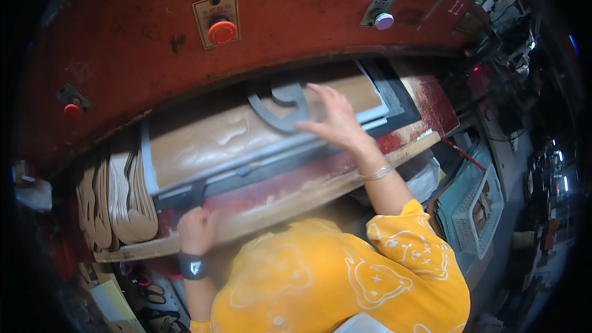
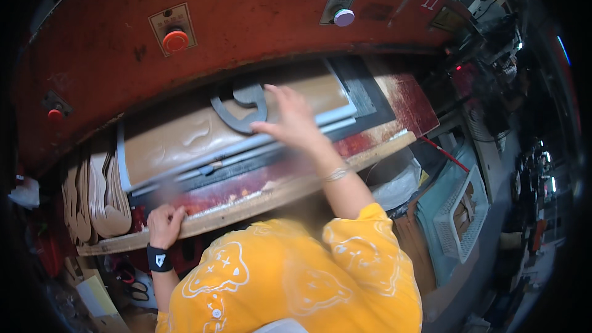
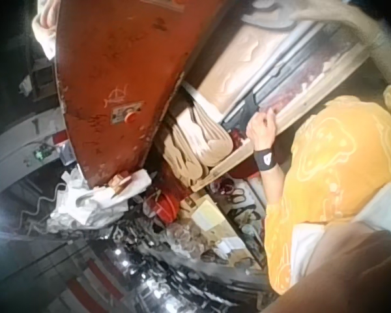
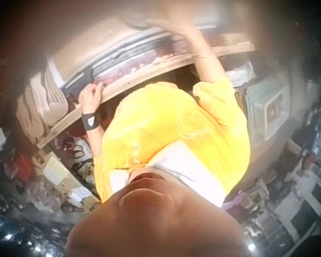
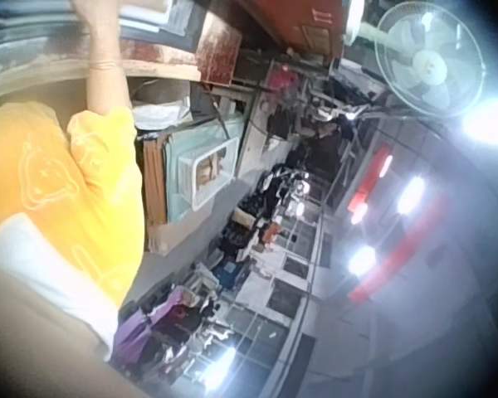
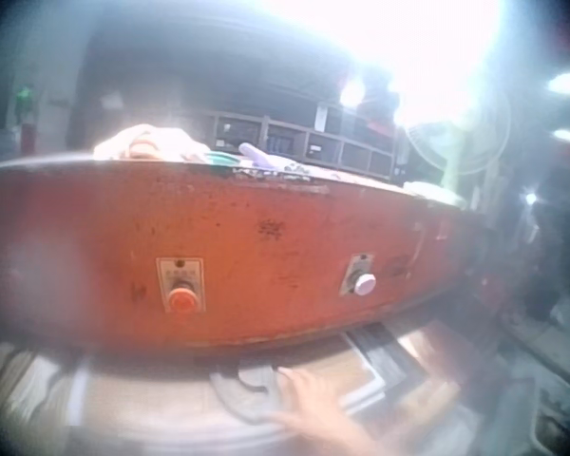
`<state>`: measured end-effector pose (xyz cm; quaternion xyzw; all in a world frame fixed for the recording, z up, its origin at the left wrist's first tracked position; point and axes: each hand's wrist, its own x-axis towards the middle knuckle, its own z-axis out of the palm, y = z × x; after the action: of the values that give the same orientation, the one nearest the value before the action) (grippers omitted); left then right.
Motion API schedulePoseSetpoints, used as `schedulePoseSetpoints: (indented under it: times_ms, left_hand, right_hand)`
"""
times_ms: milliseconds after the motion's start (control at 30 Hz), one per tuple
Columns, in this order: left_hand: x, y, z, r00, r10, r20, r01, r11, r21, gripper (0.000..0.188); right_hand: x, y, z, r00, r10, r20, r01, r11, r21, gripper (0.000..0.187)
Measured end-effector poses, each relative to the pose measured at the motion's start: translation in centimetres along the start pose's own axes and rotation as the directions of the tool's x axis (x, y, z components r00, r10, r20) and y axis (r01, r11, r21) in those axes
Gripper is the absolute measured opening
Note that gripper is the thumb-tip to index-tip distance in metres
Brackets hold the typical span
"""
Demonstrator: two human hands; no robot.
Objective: The person operates a die-cutting machine to cut shapes from cardboard sheets. They repeatedly place a sheet into the machine, press a button to activate the press, and then remove the cut pieces. The cut shapes are separated from the surrounding material and placed into a nearby container.
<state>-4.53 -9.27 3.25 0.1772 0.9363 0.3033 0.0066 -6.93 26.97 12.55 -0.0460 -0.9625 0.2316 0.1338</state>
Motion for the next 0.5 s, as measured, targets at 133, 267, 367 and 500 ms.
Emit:
schedulePoseSetpoints:
  times_ms: [133,267,367,500]
  left_hand:
    - [0.3,0.1,-0.4,0.985,-0.037,0.168,0.046,0.998,-0.049,0.032]
    - [1.0,0.1,-0.4,0.967,-0.073,0.246,0.079,0.997,-0.012,0.032]
    - [2.0,-0.1,-0.6,0.964,-0.046,0.262,0.06,0.997,-0.047,0.031]
    - [2.9,0.1,-0.9,0.973,0.016,0.228,0.006,0.995,-0.098,0.032]
  right_hand:
    - [4.3,-2.5,6.1,0.986,0.024,0.166,0.002,0.988,-0.156,0.098]
    - [6.2,-1.2,6.4,0.982,0.041,0.184,-0.024,0.995,-0.092,0.086]
    - [7.0,1.9,3.1,0.984,-0.006,0.18,-0.005,0.998,0.061,0.079]
    - [6.5,5.4,0.0,0.989,0.001,0.148,-0.015,0.995,0.095,0.07]
